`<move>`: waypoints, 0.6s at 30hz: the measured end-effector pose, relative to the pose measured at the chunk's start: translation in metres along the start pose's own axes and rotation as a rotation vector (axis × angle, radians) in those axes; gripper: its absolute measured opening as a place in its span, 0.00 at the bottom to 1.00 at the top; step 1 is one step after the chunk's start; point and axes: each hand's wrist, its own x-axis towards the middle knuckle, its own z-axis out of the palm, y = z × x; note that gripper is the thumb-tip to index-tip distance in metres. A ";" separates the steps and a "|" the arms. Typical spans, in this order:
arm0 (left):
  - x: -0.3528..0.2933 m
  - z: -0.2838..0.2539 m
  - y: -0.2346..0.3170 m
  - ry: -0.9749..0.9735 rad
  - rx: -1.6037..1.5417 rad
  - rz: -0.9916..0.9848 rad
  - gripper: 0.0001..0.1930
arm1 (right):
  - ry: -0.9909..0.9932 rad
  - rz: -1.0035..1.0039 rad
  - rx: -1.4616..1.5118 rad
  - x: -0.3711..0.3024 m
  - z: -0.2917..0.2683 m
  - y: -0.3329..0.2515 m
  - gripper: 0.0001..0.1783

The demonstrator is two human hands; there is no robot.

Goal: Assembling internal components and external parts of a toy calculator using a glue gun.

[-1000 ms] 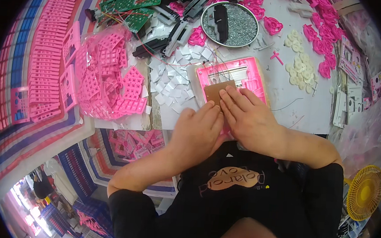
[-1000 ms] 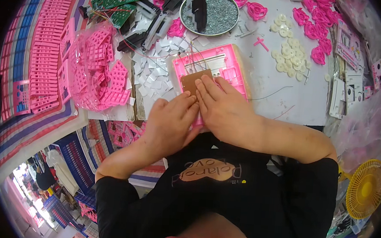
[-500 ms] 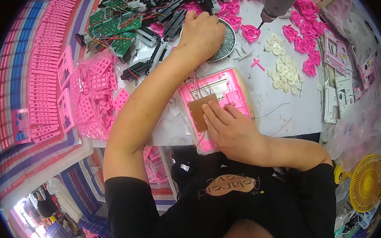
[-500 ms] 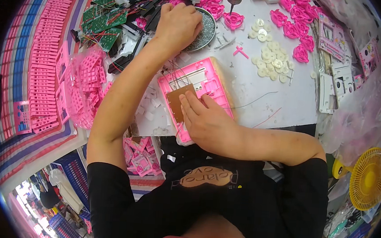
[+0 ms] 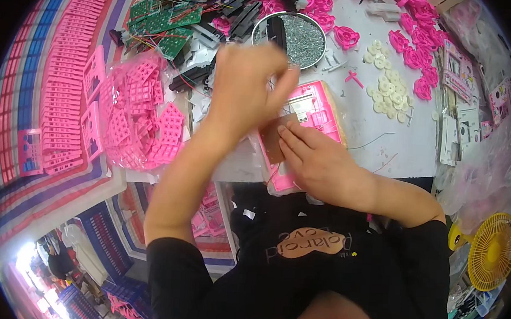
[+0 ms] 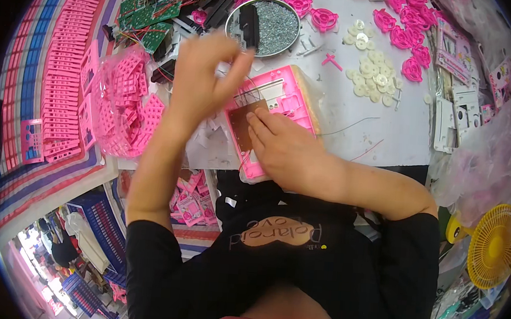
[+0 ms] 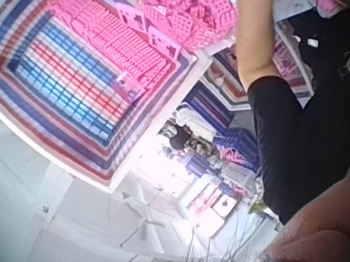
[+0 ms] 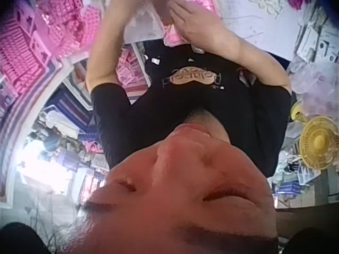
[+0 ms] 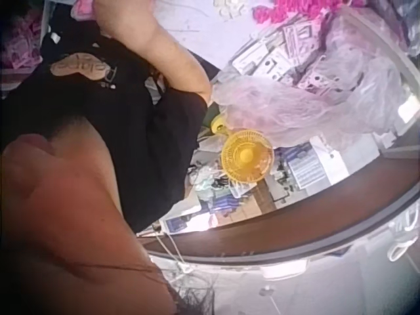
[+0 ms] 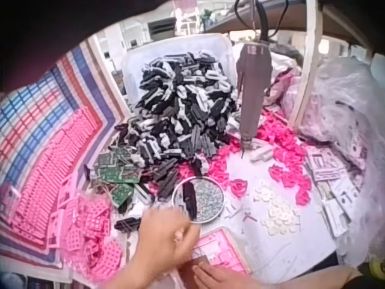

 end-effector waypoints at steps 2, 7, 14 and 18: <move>-0.046 -0.004 0.025 -0.051 -0.156 -0.086 0.08 | 0.032 0.051 0.085 -0.002 0.003 0.005 0.27; -0.114 0.014 0.055 -0.084 -0.078 -0.278 0.05 | -0.090 0.084 0.528 0.012 -0.015 0.038 0.20; -0.119 0.013 0.065 -0.087 -0.108 -0.301 0.04 | 1.046 0.426 0.555 0.020 -0.099 0.256 0.16; -0.126 0.014 0.060 -0.053 -0.096 -0.325 0.05 | 0.855 0.540 0.918 0.080 -0.105 0.241 0.17</move>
